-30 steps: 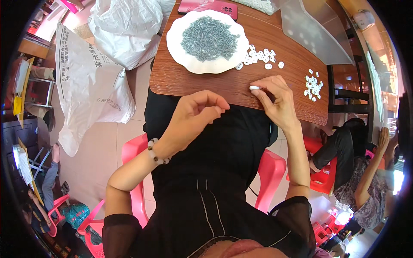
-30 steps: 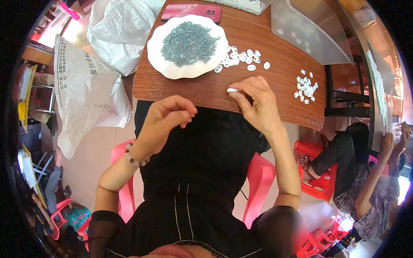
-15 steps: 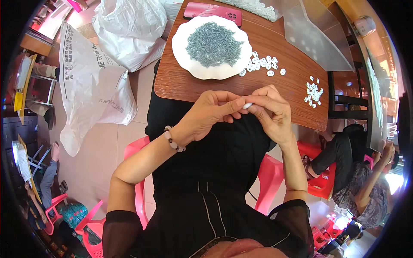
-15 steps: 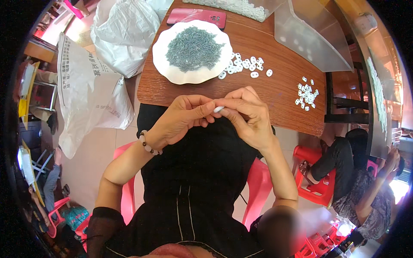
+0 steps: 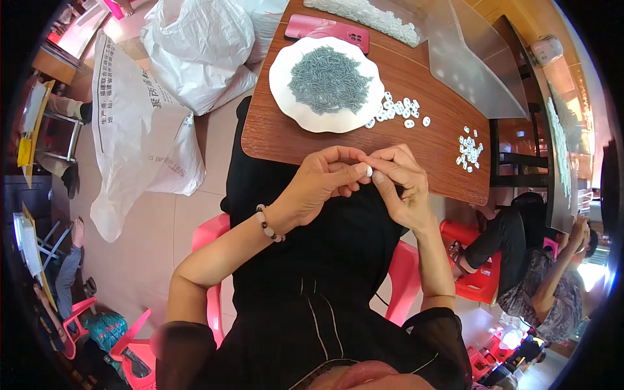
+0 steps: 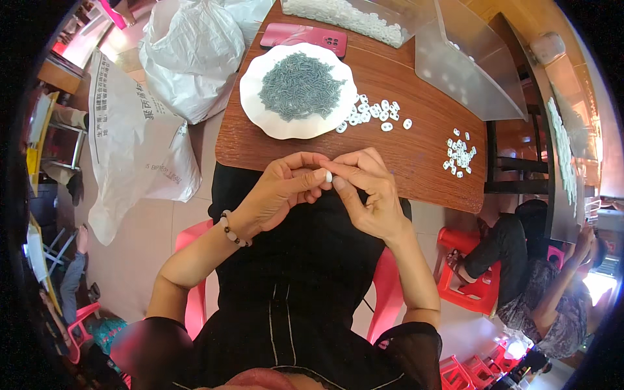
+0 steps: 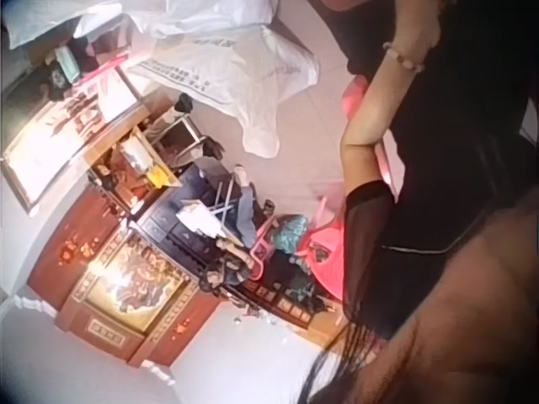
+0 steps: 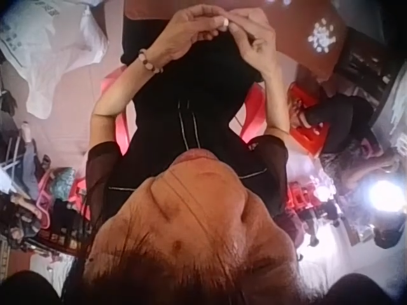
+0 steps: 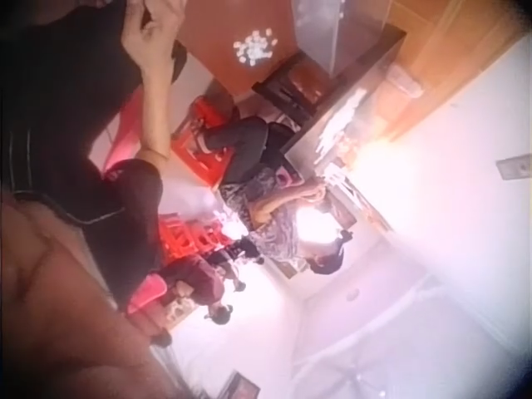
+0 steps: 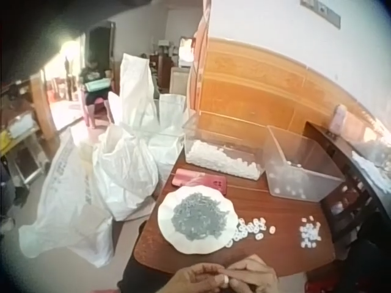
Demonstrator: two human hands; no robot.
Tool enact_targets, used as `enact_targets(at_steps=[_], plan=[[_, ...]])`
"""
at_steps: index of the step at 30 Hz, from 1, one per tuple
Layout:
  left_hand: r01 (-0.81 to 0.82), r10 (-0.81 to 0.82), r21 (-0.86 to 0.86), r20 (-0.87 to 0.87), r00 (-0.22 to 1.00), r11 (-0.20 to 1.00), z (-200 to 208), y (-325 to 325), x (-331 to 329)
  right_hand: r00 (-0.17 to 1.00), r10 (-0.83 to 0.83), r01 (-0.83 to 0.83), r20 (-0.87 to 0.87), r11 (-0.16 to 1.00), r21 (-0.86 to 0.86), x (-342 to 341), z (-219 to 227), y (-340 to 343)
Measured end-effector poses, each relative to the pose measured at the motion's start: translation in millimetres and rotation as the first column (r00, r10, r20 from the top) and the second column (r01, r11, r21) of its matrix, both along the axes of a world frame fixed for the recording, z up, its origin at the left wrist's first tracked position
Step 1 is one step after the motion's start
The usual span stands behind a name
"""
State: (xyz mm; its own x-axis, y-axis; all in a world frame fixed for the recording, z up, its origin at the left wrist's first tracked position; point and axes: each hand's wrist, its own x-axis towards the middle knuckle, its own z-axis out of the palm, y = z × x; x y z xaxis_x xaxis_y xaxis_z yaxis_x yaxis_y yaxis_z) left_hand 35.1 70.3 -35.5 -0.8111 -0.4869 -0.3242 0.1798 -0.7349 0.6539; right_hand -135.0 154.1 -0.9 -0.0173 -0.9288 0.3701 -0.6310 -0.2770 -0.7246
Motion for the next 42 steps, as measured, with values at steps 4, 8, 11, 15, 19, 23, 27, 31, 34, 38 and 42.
enact_targets(at_steps=[4, 8, 11, 15, 19, 23, 27, 31, 34, 38, 42], plan=[[-0.024, 0.023, -0.034, -0.01, 1.0, 0.999, -4, -2, 1, 0.999, -0.019, 0.017, 0.047, 0.999, 0.042, 11, 5, -2], [-0.048, 0.047, -0.109, -0.008, 0.999, 0.993, -3, 1, 0, 0.996, -0.044, 0.035, 0.078, 0.993, 0.113, 9, -8, -2], [-0.077, 0.081, -0.203, 0.007, 0.997, 0.976, -1, 3, 0, 0.988, -0.073, 0.055, 0.133, 0.99, 0.13, 14, -8, -2], [-0.162, 0.166, -0.306, -0.012, 0.986, 0.938, 0, 1, 3, 0.994, -0.087, 0.087, -0.059, 0.996, 0.004, 22, 1, -9], [-0.152, 0.162, -0.378, -0.007, 0.987, 0.913, 4, -4, 5, 0.983, -0.12, 0.117, -0.136, 0.993, -0.028, 24, 8, -15], [-0.174, 0.177, -0.37, -0.026, 0.984, 0.912, 9, -8, 5, 0.974, -0.115, 0.105, -0.197, 0.993, -0.061, 13, 14, -26], [-0.166, 0.187, -0.357, 0.025, 0.982, 0.919, 5, -10, 6, 0.943, -0.189, 0.197, -0.274, 0.98, 0.001, -2, 20, -54], [-0.205, 0.218, -0.299, 0.01, 0.976, 0.932, 8, -8, 6, 0.871, -0.184, 0.244, -0.456, 0.967, 0.076, -5, 21, -76], [-0.229, 0.237, -0.285, -0.005, 0.971, 0.931, 10, -10, 5, 0.851, -0.17, 0.228, -0.497, 0.972, 0.058, -7, 10, -86], [-0.258, 0.26, -0.312, -0.035, 0.965, 0.914, 9, -12, 8, 0.838, -0.168, 0.218, -0.519, 0.975, 0.037, -4, 8, -95], [-0.251, 0.259, -0.328, -0.02, 0.966, 0.911, 11, -15, 10, 0.819, -0.095, 0.165, -0.565, 0.984, 0.074, -5, 5, -105]])
